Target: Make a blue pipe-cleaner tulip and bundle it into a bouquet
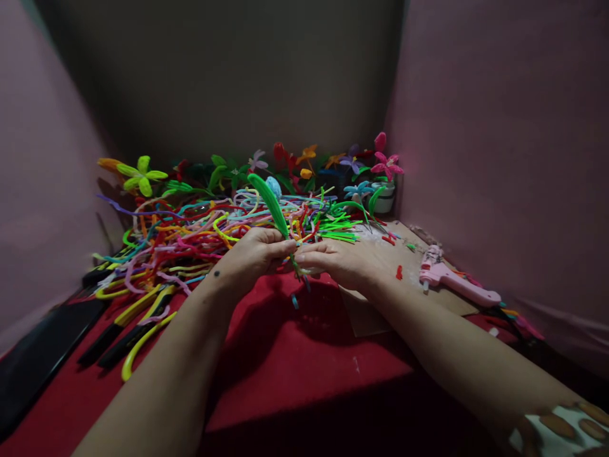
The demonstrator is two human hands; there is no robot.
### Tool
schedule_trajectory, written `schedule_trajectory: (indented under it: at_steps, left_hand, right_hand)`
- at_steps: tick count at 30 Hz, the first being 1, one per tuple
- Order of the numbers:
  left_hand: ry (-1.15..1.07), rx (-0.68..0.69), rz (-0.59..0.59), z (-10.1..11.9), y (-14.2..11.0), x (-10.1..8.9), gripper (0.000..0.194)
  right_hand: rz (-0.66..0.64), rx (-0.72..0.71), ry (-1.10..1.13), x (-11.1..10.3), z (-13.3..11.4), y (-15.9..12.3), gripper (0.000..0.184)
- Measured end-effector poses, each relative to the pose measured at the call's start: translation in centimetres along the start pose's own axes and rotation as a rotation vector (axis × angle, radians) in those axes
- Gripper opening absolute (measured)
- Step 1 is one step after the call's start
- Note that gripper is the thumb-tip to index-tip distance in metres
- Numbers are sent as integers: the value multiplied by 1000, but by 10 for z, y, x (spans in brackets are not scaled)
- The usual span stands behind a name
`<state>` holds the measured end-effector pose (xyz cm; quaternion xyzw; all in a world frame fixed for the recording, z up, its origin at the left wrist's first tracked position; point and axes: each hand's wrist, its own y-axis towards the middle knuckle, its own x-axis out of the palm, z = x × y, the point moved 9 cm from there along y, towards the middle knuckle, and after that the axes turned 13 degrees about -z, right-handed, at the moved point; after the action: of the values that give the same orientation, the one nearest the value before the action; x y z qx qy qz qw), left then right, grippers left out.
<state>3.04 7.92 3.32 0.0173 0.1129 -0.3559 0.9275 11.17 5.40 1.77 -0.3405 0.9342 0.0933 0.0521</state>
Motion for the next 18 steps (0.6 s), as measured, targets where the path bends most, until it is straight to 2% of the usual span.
schedule_trajectory:
  at_steps: [3, 6, 12, 18]
  left_hand:
    - [-107, 16, -80, -3, 0, 3, 32]
    - [-183, 30, -135, -4, -1, 6, 33]
    - [-251, 58, -188, -3, 0, 12, 30]
    - [-105, 92, -114, -2, 3, 6, 25]
  right_hand:
    - [-103, -21, 85, 9, -1, 0, 21]
    - [-138, 0, 169, 12, 5, 1, 15]
    - [-97, -5, 283, 7, 15, 4, 17]
    - [-3, -19, 243, -2, 15, 2, 17]
